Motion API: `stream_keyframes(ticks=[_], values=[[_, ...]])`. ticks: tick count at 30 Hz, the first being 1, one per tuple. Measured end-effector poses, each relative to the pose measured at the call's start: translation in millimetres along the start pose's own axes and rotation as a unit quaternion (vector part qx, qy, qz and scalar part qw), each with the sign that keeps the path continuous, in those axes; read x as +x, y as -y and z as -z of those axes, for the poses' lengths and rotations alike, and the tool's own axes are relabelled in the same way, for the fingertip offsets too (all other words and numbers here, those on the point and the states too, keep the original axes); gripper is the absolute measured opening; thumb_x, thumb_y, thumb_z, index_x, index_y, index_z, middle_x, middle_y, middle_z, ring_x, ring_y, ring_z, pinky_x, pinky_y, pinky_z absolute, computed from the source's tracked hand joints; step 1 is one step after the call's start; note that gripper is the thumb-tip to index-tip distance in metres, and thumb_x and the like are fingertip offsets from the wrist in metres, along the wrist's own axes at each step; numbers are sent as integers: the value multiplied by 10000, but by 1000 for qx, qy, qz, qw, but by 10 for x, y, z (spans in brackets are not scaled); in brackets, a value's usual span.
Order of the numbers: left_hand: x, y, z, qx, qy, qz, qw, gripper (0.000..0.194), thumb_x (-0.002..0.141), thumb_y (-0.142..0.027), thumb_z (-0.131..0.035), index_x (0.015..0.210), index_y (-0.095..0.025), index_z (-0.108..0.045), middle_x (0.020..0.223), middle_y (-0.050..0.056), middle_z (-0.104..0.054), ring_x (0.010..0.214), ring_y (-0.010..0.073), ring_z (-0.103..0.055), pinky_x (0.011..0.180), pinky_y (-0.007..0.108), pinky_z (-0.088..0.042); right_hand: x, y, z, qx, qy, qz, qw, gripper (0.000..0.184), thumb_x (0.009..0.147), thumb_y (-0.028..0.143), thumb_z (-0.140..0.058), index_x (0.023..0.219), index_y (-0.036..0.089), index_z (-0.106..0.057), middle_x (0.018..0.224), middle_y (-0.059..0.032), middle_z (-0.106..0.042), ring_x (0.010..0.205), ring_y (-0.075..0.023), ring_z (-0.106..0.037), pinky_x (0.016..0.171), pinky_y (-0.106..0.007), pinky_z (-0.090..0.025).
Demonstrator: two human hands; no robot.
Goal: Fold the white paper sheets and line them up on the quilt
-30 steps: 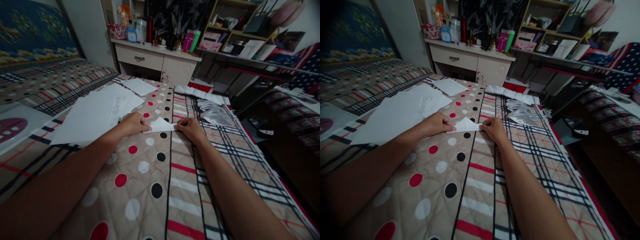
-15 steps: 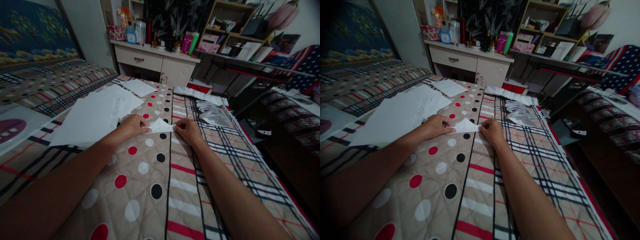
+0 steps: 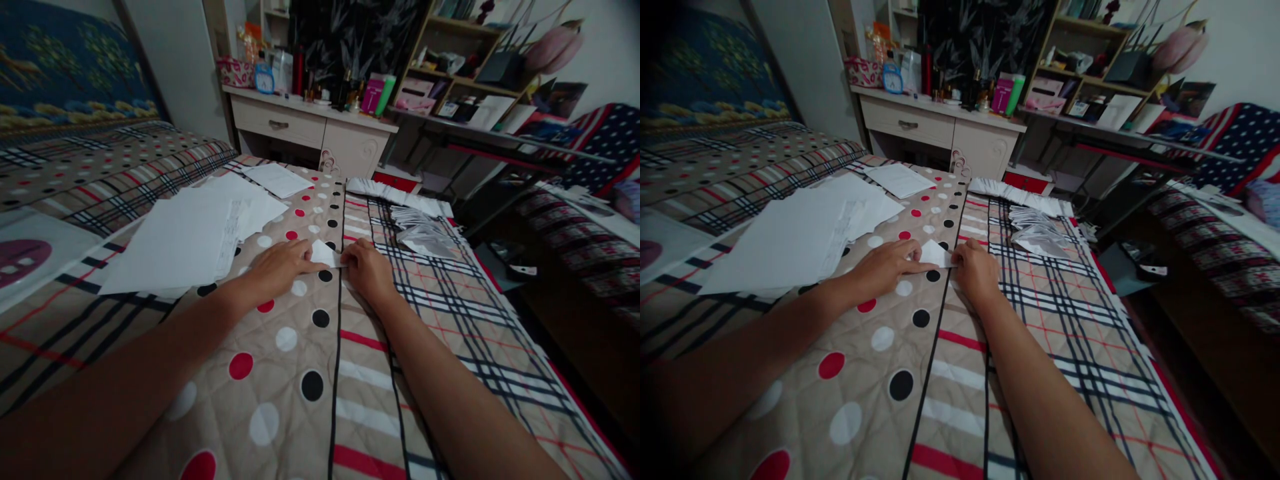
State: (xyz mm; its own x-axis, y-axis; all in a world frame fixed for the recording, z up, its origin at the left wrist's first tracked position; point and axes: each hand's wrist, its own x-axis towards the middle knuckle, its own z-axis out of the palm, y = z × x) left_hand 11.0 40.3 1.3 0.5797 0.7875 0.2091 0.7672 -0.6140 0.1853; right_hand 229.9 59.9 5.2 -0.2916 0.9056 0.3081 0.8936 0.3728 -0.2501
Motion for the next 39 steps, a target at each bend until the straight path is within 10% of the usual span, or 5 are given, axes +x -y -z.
stream_keyframes(ticks=[9, 16, 25, 39], values=[[3, -6, -9, -7, 24, 13, 1000, 576, 820, -13, -408, 1170, -389, -668, 958, 37, -532, 828, 190, -478, 697, 281, -373, 6, 30, 20, 47, 19, -46, 998, 185, 763, 133, -519, 807, 206, -683, 927, -39, -669, 800, -179, -609, 643, -271, -368], [40, 103, -87, -119, 10, 23, 993, 479, 863, -85, -428, 1137, -365, -704, 931, 30, -533, 847, 160, -520, 773, 278, -401, 3, 126, -12, 25, 13, -83, 996, 295, 743, 498, -678, 816, 215, -640, 897, -45, -690, 816, -203, -610, 601, -275, -333], [-8, 280, 66, -279, 41, 51, 958, 365, 789, -79, -569, 1052, -258, -747, 1032, 50, -648, 930, 167, -584, 850, 297, -448, 49, -78, 73, 64, 48, -139, 987, 149, 721, 326, -723, 768, 210, -643, 756, -5, -668, 690, -161, -577, 566, -256, -317], [-63, 79, 17, -127, -23, 69, 989, 483, 644, -101, -569, 1101, -250, -629, 1125, 45, -565, 1015, 215, -570, 896, 328, -464, -66, -100, 69, 115, 19, -46, 992, 285, 663, 151, -583, 916, 227, -690, 957, -28, -612, 785, -162, -570, 673, -270, -423]])
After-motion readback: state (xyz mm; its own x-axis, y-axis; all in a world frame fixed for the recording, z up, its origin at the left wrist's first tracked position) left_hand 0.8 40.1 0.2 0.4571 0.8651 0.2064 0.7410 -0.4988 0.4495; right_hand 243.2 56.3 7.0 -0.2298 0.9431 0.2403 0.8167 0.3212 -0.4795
